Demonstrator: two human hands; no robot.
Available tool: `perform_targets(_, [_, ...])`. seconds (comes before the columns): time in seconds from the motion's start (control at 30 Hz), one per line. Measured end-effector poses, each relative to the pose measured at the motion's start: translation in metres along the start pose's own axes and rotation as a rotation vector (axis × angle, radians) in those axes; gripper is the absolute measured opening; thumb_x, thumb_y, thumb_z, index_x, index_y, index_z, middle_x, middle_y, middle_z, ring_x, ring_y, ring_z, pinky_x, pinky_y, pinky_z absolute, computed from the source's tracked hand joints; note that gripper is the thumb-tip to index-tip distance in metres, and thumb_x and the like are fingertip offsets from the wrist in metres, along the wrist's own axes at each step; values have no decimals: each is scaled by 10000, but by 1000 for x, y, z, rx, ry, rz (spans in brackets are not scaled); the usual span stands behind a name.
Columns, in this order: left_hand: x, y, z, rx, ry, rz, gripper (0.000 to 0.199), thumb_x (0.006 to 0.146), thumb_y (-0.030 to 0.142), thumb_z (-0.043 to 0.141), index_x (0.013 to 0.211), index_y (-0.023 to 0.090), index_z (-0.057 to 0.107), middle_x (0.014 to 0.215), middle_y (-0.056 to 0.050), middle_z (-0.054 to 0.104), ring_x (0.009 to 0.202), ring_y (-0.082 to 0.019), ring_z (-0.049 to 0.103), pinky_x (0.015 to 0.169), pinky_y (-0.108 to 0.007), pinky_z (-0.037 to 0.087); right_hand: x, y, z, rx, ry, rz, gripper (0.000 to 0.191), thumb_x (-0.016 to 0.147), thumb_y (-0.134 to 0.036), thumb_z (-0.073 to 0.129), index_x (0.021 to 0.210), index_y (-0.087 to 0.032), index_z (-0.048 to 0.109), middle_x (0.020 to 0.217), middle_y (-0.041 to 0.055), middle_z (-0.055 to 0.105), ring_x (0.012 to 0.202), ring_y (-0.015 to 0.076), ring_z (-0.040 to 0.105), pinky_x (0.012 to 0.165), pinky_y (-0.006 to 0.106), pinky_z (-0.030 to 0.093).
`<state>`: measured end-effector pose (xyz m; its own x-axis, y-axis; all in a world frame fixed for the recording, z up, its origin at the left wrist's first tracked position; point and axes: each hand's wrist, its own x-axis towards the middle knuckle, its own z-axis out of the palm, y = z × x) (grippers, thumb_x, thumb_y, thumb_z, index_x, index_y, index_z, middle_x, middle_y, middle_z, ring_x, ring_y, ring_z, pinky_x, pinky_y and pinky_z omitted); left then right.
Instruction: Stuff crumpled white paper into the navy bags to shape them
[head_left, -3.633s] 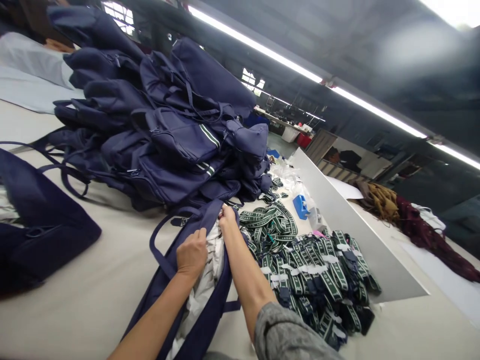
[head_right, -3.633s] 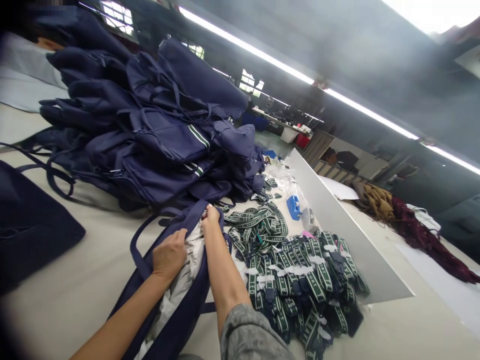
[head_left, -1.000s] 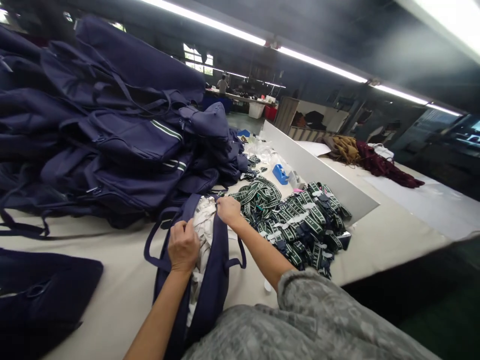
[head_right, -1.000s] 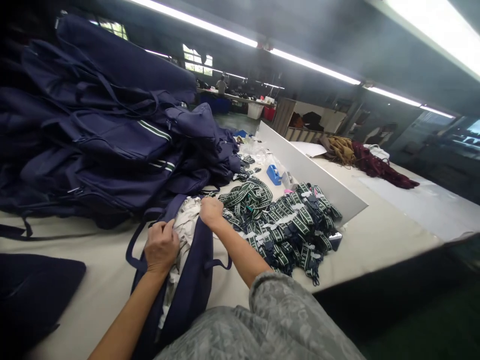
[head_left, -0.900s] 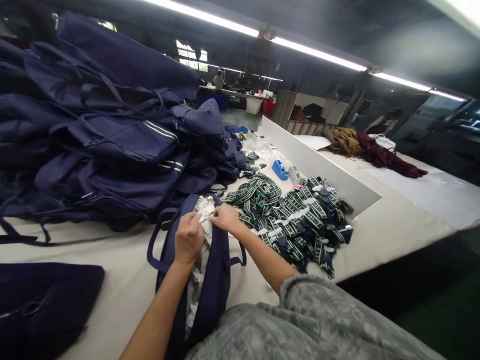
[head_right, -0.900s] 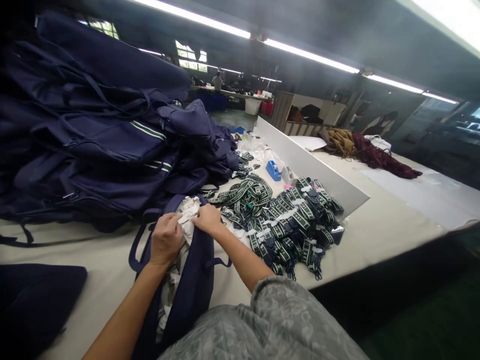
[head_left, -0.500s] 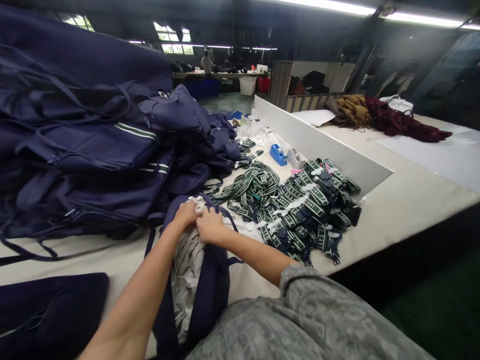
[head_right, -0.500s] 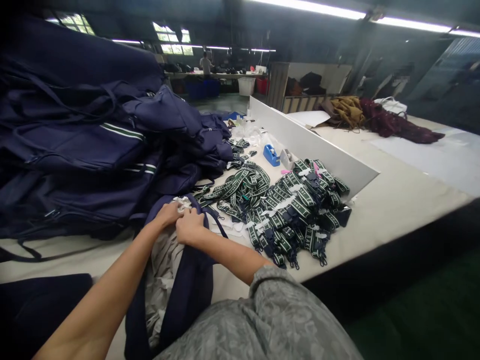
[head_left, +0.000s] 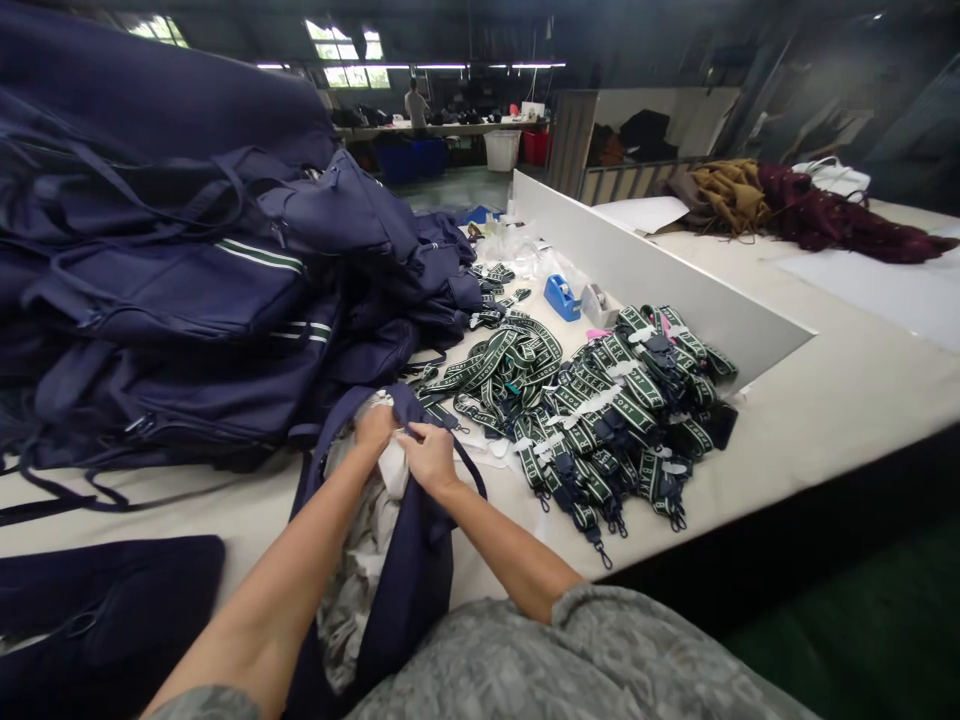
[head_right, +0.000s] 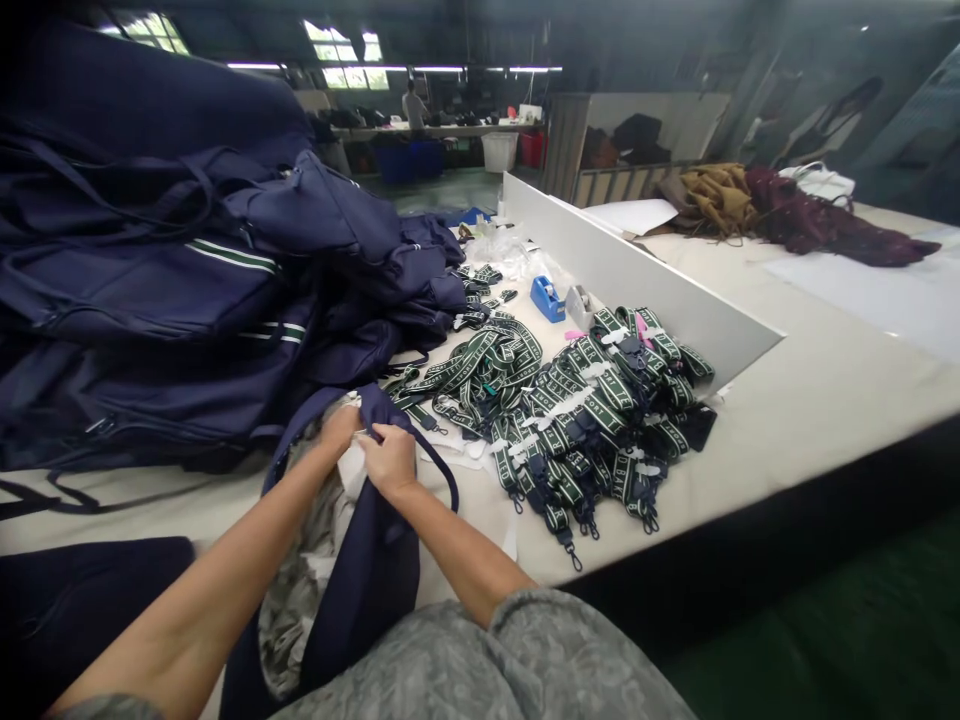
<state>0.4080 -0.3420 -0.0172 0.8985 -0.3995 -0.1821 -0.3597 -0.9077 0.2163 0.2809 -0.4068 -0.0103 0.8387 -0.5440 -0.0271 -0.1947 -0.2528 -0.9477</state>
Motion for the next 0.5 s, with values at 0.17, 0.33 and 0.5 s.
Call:
perform_targets(0.17, [5, 0, -1, -327, 129, -187, 256, 940, 348, 556, 923, 114, 659, 918, -65, 688, 939, -206, 656, 872, -391, 520, -7, 5, 8, -2, -124, -169, 160, 890, -282, 665, 941, -185, 782, 923, 45, 745, 855, 162, 657, 819, 222, 470])
perform_targets(0.33, [18, 12, -9, -774, 114, -273, 271, 927, 372, 589, 853, 115, 629, 700, -1, 617, 668, -136, 627, 682, -307, 552, 0, 15, 0, -88, -215, -269, 136, 878, -271, 691, 898, -175, 785, 878, 38, 744, 804, 151, 645, 786, 207, 455])
perform_targets(0.5, [13, 9, -16, -1120, -34, -274, 152, 844, 134, 547, 698, 129, 590, 578, -18, 582, 590, -137, 614, 631, -272, 559, 1, 19, -11, 2, -215, -257, 151, 864, -250, 697, 948, -164, 788, 868, 25, 738, 794, 143, 639, 792, 204, 462])
